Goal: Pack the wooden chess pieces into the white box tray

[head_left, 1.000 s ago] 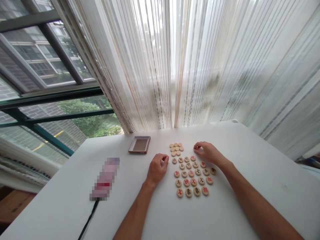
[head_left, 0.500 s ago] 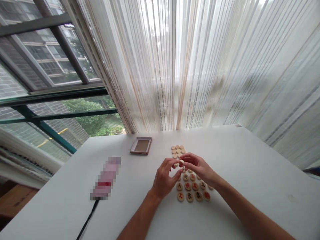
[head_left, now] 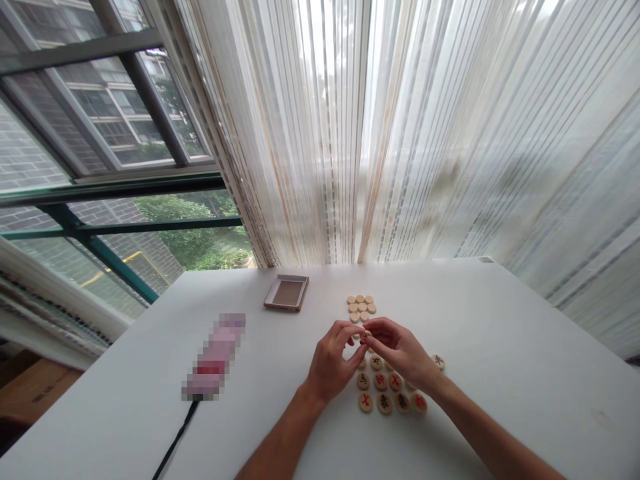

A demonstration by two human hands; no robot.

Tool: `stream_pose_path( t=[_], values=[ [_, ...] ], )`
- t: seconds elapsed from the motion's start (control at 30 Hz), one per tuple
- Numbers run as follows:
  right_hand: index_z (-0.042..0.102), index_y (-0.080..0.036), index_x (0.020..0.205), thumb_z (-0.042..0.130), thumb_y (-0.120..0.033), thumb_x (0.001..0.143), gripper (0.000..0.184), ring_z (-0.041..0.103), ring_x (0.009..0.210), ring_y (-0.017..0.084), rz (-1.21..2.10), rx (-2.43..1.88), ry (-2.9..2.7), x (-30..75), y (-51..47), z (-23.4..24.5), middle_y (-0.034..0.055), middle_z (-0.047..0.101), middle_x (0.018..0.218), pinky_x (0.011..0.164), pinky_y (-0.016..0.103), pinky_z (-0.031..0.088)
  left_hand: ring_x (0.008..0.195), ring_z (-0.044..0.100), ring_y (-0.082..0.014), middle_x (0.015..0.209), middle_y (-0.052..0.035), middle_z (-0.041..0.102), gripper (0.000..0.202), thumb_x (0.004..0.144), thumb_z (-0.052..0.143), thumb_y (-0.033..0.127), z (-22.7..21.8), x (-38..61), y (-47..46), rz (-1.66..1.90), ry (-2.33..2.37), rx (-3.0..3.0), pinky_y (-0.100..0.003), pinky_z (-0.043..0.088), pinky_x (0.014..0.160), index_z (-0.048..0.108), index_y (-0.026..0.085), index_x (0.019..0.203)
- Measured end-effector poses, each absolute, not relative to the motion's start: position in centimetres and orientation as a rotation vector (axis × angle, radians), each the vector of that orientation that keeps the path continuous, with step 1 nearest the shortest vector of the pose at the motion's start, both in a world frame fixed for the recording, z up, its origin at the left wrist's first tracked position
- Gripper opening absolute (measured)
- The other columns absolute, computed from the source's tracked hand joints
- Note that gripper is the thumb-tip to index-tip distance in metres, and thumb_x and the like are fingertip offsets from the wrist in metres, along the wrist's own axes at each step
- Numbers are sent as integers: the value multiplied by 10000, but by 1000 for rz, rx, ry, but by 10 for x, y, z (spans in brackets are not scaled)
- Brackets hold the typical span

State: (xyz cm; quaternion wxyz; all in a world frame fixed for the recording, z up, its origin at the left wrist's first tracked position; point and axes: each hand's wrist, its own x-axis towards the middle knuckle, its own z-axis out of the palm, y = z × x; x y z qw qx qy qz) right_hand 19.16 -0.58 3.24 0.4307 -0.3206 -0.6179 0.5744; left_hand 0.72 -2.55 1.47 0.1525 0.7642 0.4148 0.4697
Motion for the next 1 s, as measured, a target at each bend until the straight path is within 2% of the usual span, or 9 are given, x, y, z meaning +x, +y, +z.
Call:
stream_pose_path(
  t=[0.23, 0.4, 0.63, 0.73, 0.87, 1.0],
  values=[
    [713, -204, 1046, 741, -433, 855, 300, 722, 972, 249, 1377, -882, -1571, 194, -7, 37, 73, 767, 1015, 891, 390, 585, 740, 610, -140, 1017, -56, 652, 189, 905, 650, 212, 21, 6, -27, 1355, 1160, 2111, -287, 530, 672, 634, 220, 1092],
    [743, -220, 1057, 688, -493, 878, 331, 734, 956, 259, 1232, -977, -1626, 194, -9, 39, 71, 783, 1011, 864, 381, 597, 746, 638, -144, 971, -57, 684, 173, 891, 686, 303, 23, 7, -25, 1346, 1115, 1877, -268, 532, 648, 651, 200, 1025],
    [710, -248, 962, 665, -382, 917, 149, 736, 850, 229, 888, -976, -1774, 192, -13, 36, 41, 767, 909, 799, 353, 599, 804, 683, -156, 909, -49, 695, 245, 842, 747, 358, 18, 6, -19, 1282, 1013, 1449, -238, 571, 659, 662, 153, 945],
    [722, -267, 1025, 620, -302, 942, 136, 728, 891, 232, 706, -941, -1876, 193, -13, 34, 43, 767, 964, 822, 365, 586, 785, 685, -156, 866, -34, 688, 286, 805, 786, 369, 15, 6, -18, 1270, 946, 1324, -253, 590, 656, 640, 147, 911],
    [699, -288, 1171, 606, -226, 931, 264, 696, 1038, 250, 545, -846, -1961, 193, -13, 31, 73, 724, 1141, 893, 396, 574, 795, 715, -178, 856, -40, 712, 338, 768, 822, 380, 16, 7, -17, 1278, 871, 1169, -285, 613, 672, 625, 139, 899],
    [704, -291, 1143, 620, -241, 931, 233, 685, 1045, 252, 502, -820, -1965, 191, -13, 31, 92, 684, 1178, 889, 397, 581, 803, 741, -206, 889, -78, 759, 391, 763, 822, 418, 19, 7, -17, 1241, 881, 1125, -309, 620, 684, 664, 130, 975]
  ],
)
